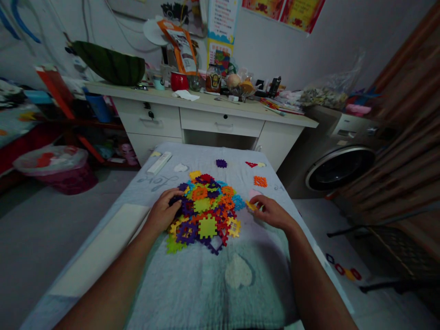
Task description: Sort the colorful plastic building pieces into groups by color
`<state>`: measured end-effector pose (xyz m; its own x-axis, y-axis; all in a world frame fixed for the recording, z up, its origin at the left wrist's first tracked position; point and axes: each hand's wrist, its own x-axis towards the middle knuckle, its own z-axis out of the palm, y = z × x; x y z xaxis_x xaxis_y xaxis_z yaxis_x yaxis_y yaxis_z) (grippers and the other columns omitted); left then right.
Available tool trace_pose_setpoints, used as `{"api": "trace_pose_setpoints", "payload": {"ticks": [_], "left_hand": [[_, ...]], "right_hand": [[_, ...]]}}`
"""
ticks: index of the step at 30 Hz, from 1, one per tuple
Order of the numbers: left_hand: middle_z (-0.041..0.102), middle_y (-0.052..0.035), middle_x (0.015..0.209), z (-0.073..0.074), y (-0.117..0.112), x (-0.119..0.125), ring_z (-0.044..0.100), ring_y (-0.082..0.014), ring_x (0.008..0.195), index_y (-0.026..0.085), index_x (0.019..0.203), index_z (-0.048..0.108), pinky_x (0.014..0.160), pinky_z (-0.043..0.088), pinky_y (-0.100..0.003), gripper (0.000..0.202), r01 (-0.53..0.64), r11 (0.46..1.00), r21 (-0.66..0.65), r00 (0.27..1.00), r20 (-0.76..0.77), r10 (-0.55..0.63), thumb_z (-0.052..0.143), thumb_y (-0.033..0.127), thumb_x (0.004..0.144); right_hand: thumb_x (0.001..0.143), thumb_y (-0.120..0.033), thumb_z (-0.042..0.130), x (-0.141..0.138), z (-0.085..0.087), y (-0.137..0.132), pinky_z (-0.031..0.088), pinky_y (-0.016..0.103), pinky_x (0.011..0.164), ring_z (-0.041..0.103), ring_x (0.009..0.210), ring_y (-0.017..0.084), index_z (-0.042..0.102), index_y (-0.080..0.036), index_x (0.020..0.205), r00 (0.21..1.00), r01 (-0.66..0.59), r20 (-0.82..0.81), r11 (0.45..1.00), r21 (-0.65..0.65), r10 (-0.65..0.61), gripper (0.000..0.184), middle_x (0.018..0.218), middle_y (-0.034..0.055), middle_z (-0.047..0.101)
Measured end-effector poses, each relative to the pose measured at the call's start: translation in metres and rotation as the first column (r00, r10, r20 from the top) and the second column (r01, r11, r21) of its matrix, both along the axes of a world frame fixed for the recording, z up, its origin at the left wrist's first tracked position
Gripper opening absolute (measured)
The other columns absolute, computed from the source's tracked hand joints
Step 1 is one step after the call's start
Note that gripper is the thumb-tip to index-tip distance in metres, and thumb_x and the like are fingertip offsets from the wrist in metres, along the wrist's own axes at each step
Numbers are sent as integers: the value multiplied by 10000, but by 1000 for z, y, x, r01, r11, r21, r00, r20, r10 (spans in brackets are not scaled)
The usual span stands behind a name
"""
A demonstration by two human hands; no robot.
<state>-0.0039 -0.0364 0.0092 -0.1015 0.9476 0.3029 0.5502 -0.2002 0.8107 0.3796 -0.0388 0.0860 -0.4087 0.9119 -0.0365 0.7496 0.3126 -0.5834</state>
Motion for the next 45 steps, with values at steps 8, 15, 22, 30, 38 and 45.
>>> {"api": "trace_pose_setpoints", "payload": {"ticks": [8,15,22,30,38,45], "left_hand": [[600,-67,1251,-1,1,-2,539,-262,1217,227,1017,674,1118,363,-425,332,-6,1000,-2,1000,-25,6,531,358,748],[601,-64,1239,0,2,-4,542,-261,1212,226,1016,674,1123,361,-421,323,18,1000,-3,999,-34,-18,537,379,768],[598,-67,1240,1,1,-4,546,-268,1208,238,1022,673,1112,374,-433,322,15,1000,-12,1000,-18,-15,545,400,776],[604,-67,1236,-2,3,-5,553,-268,1198,234,1024,674,1110,377,-436,336,10,1000,-14,1000,-27,-11,538,408,770],[602,-71,1246,-1,2,-4,545,-273,1209,235,1014,673,1116,367,-446,324,4,1000,-5,999,-33,-4,539,398,768],[590,-62,1262,-5,3,-6,539,-261,1220,235,1031,674,1119,367,-434,322,23,1000,-5,999,-35,-23,547,393,780]], "right_hand": [[825,-316,455,60,4,-6,423,235,504,512,529,129,543,-191,671,983,147,-63,941,-305,-174,217,586,-10,544],[735,-282,663,67,-5,-20,504,308,762,619,815,177,673,-201,984,966,234,135,967,-100,-220,263,979,60,658],[663,-275,766,53,-13,-41,478,352,893,580,959,208,623,-211,1122,970,167,190,984,-56,-154,485,1101,73,571],[731,-333,745,57,-7,-25,474,358,911,591,995,216,628,-227,1128,975,138,172,990,27,-141,427,1137,77,571],[908,-288,549,40,-14,84,392,378,1049,531,1209,247,605,-163,1220,914,226,282,943,243,-292,341,1300,138,584],[961,-447,385,2,-28,152,348,548,1049,409,1318,357,544,-230,1317,836,302,418,934,192,-356,446,1450,109,471]]}}
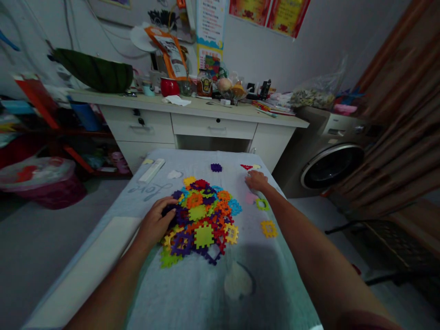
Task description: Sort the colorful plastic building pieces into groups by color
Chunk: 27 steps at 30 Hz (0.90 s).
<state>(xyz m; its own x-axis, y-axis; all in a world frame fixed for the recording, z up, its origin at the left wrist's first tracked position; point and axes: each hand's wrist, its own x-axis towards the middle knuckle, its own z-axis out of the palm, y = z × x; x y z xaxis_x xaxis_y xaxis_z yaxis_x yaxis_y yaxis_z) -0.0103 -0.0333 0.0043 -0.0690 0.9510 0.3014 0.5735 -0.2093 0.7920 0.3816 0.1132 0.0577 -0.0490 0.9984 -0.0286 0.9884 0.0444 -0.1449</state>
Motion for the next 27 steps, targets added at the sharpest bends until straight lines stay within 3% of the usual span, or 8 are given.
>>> {"api": "trace_pose_setpoints", "payload": {"ticks": [5,12,15,18,23,27], "left_hand": [[585,-67,1270,0,-2,1,534,-268,1230,238,1036,677,1123,362,-443,320,-9,1000,-3,1000,12,10,540,402,797],[569,-75,1283,1,-3,1,522,-282,1242,239,1052,670,1117,369,-464,312,-8,1000,-18,1000,9,8,536,391,815],[570,-73,1275,2,-3,1,527,-276,1233,241,1043,670,1116,373,-459,302,-7,1000,-7,1000,14,7,538,392,816],[571,-72,1274,2,-4,1,528,-271,1231,241,1040,669,1117,373,-454,299,-5,1000,-7,1000,18,5,536,387,816],[561,-81,1287,2,-3,2,514,-273,1244,233,1049,665,1127,353,-463,310,-3,1000,-17,1000,15,4,527,380,813],[567,-79,1269,1,-1,2,521,-268,1231,228,1053,664,1122,358,-453,320,-12,1000,-15,1000,6,12,524,377,807]], "right_hand": [[961,-546,311,-10,-10,28,312,631,1028,380,1326,391,529,-249,1328,998,63,4,995,-73,-63,520,1454,129,449],[954,-565,304,-16,-21,49,254,656,1065,307,1379,417,459,-258,1422,990,129,-49,991,-44,-131,581,1545,108,347],[953,-561,308,-12,-18,52,290,647,1057,338,1370,407,433,-268,1446,988,129,-76,991,-34,-131,587,1550,108,342],[930,-469,412,1,-8,49,376,589,1021,429,1310,385,443,-240,1440,995,90,-44,995,-43,-92,560,1499,141,404],[725,-264,698,32,5,22,449,390,982,570,1157,298,570,-211,1328,1000,-12,7,991,-135,13,619,1317,136,573],[686,-239,730,43,5,0,441,337,955,584,1111,264,607,-204,1264,995,-82,37,988,-130,88,592,1256,121,602]]}}
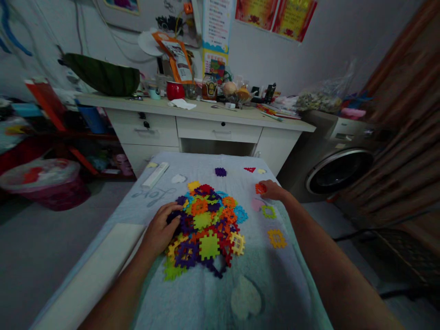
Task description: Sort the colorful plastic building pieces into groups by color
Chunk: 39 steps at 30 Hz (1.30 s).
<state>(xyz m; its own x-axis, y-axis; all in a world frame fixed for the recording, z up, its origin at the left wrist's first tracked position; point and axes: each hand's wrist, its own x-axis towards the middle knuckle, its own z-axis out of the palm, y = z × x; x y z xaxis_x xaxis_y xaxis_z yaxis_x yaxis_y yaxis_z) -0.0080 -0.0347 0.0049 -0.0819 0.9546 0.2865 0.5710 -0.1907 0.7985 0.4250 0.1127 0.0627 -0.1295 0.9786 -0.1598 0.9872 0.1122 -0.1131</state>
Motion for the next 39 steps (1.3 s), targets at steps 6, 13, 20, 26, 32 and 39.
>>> {"api": "trace_pose_setpoints", "payload": {"ticks": [6,13,20,26,32,39], "left_hand": [[559,-78,1285,-2,1,-1,516,-269,1240,231,1060,667,1127,351,-453,327,4,1000,0,1000,6,-4,529,383,806],[570,-73,1280,-1,0,-1,523,-270,1240,232,1050,675,1116,371,-441,326,4,1000,5,1000,-3,-4,526,390,807],[577,-68,1265,-1,0,0,530,-272,1230,236,1048,672,1113,376,-449,323,2,1000,7,1000,1,-2,532,386,799],[563,-83,1285,-2,1,-2,517,-276,1243,228,1062,669,1121,360,-464,339,16,1000,2,1000,-1,-16,523,405,812],[572,-82,1270,-2,0,-2,529,-267,1228,228,1051,673,1116,370,-453,328,16,1000,26,1000,-2,-16,523,392,810],[577,-75,1261,-3,1,-1,530,-268,1225,234,1049,673,1117,367,-456,328,2,1000,22,1000,-16,-2,520,397,810]], "right_hand": [[753,-196,645,-11,-4,3,416,310,922,584,1061,235,642,-181,1181,1000,4,7,997,81,-5,428,1168,105,640],[766,-148,622,-22,-8,17,425,302,938,569,1136,257,561,-132,1314,992,127,-22,983,131,-125,551,1299,173,565],[800,-320,632,-34,-13,14,423,385,988,507,1239,311,528,-190,1357,974,226,-51,964,138,-221,582,1386,158,503],[836,-363,590,-42,-16,9,435,423,959,518,1218,329,556,-214,1309,963,268,-57,957,116,-263,497,1348,156,530],[798,-351,662,-23,-8,-5,399,415,1020,483,1271,319,511,-192,1358,970,236,-103,955,179,-221,602,1430,163,461],[708,-349,757,17,-6,-78,414,383,996,547,1156,275,602,-193,1244,990,-29,-136,999,44,35,580,1244,137,576]]}}
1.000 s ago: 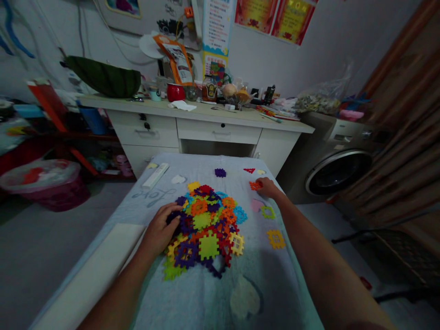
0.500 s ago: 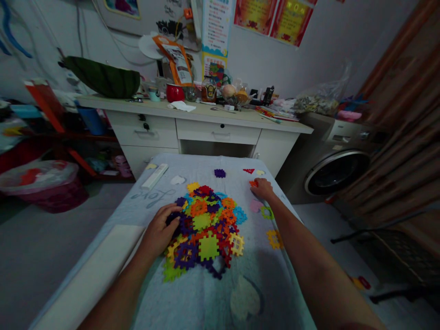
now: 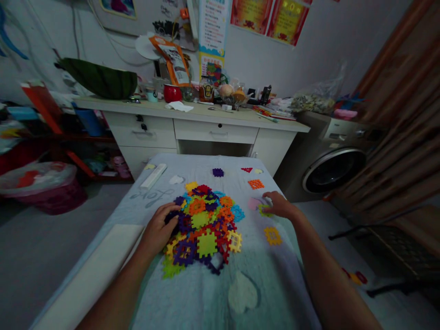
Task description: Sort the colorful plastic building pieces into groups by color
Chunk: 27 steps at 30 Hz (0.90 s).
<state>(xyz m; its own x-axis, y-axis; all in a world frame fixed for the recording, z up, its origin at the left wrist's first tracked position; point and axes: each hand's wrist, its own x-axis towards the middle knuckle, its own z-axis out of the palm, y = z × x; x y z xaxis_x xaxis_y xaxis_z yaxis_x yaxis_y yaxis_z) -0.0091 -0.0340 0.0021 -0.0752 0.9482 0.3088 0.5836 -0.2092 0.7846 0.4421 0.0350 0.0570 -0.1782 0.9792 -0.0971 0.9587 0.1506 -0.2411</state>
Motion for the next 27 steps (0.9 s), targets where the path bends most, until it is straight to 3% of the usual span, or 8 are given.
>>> {"api": "trace_pose_setpoints", "payload": {"ticks": [5,9,13,16,23,27], "left_hand": [[571,-76,1255,-1,1,-2,526,-266,1225,233,1060,666,1119,358,-453,340,21,1000,3,1000,-3,-21,513,410,814],[572,-78,1259,0,1,-1,528,-266,1224,232,1050,670,1122,353,-453,335,21,1000,1,1000,-7,-21,519,403,804],[583,-79,1249,2,1,0,534,-271,1217,233,1041,671,1112,367,-447,335,13,1000,2,1000,4,-14,526,402,791],[581,-83,1252,1,1,0,533,-272,1219,227,1049,670,1113,364,-449,345,18,1000,1,1000,-5,-18,522,413,799],[588,-73,1242,1,2,-1,541,-262,1209,223,1049,665,1110,372,-432,343,21,1000,14,1000,-20,-20,520,398,792],[593,-74,1228,2,2,0,545,-260,1198,220,1044,666,1107,376,-422,345,14,1000,21,1000,-27,-14,520,388,781]], "right_hand": [[714,-266,717,0,-2,-31,440,327,948,577,1046,234,644,-174,1182,995,-58,-76,998,14,59,483,1126,99,617],[744,-246,695,-8,-3,-28,465,298,910,597,996,207,634,-161,1179,991,69,-120,994,80,-59,447,1135,101,610],[779,-253,696,-11,-6,-22,456,330,955,590,1058,216,556,-143,1288,978,175,-143,975,136,-155,540,1257,145,565],[773,-272,718,-6,-2,-28,469,346,940,603,1047,218,498,-149,1351,971,197,-157,976,90,-181,631,1344,165,509],[659,-377,805,-3,23,-93,470,335,928,601,1024,220,560,-222,1274,992,-15,-123,985,-173,-7,679,1233,92,541],[649,-302,796,-17,23,-120,442,351,968,571,1067,239,579,-193,1239,996,-55,-85,985,-164,42,638,1199,102,531]]}}
